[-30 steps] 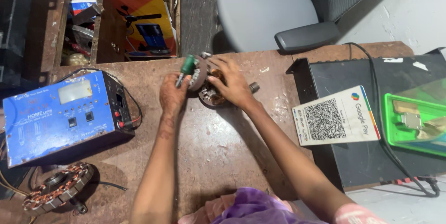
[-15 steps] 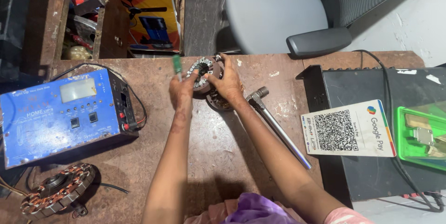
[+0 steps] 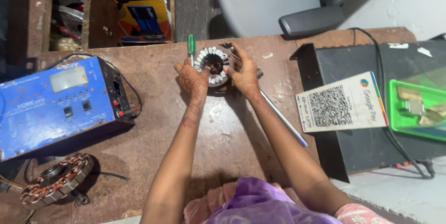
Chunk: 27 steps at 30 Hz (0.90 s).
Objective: The person seats copper motor windings in a ceiling fan stator, holding a green-handled screwdriver against the coil slots and striking it with a claw hammer, working around the stator slot by slot. A second disassembled fan stator sits on the bench beside the work.
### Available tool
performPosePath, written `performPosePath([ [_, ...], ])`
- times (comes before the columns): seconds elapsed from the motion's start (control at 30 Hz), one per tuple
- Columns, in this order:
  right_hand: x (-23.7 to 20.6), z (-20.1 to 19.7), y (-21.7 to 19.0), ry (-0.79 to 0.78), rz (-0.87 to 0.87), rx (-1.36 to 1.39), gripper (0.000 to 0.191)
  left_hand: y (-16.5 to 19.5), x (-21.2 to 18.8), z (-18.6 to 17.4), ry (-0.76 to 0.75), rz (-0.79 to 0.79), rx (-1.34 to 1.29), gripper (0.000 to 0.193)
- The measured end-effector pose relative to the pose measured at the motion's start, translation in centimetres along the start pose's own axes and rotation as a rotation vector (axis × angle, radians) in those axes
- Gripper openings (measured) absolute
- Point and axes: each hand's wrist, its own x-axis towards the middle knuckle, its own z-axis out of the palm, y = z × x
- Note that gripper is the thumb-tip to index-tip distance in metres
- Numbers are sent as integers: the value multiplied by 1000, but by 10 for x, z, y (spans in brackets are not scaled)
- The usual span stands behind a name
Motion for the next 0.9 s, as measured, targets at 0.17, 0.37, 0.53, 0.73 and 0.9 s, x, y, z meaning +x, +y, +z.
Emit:
performPosePath([
  [0.17,-2,-6,6,30,-27,-249,79,-6,7,0,-11,81,-20,69],
  [0.37,1,-10,12,-40,59,-109,80,-24,6,4,-22,131,-18,73],
  [0.53,1,-10,8,-12,109,-73,83,-13,8,8,21,100,-35,63],
  [0.73,3,-21,-1,46,122,66,84,3,2,-2,-40,151,-25,63],
  [0.9,1,-44,-6,-37,116,-24,76,11,-22,11,-133,74,-103,62],
])
